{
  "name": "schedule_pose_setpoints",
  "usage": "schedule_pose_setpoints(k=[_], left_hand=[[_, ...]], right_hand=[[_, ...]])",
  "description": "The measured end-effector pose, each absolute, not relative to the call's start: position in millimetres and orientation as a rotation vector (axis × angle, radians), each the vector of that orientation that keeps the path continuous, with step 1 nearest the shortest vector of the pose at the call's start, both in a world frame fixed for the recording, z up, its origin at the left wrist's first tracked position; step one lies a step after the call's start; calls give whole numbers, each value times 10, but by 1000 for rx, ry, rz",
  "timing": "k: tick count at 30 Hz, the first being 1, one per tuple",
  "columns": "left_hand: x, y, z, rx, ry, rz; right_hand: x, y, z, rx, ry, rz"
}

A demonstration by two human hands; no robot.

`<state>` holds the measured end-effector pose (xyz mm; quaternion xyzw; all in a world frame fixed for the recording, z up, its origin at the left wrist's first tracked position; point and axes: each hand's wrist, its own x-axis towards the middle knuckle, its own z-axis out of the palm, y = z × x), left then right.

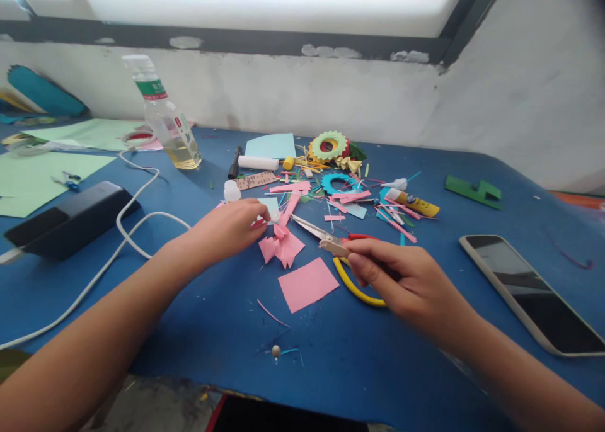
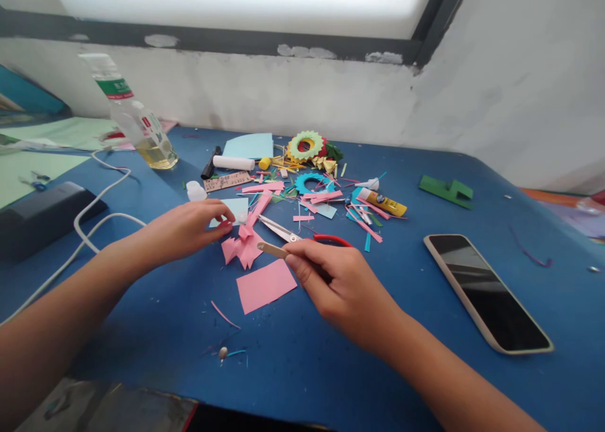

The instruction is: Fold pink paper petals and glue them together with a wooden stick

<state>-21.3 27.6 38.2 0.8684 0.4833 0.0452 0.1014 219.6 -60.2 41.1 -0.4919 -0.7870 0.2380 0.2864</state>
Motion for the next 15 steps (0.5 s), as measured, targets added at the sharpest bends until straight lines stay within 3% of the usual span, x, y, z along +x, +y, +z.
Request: schedule_pose_setpoints(k=[15], left_hand=[[-134,102,412,2543,1302,-28]], right_hand=[[2194,-595,404,-1315,-2061,651]])
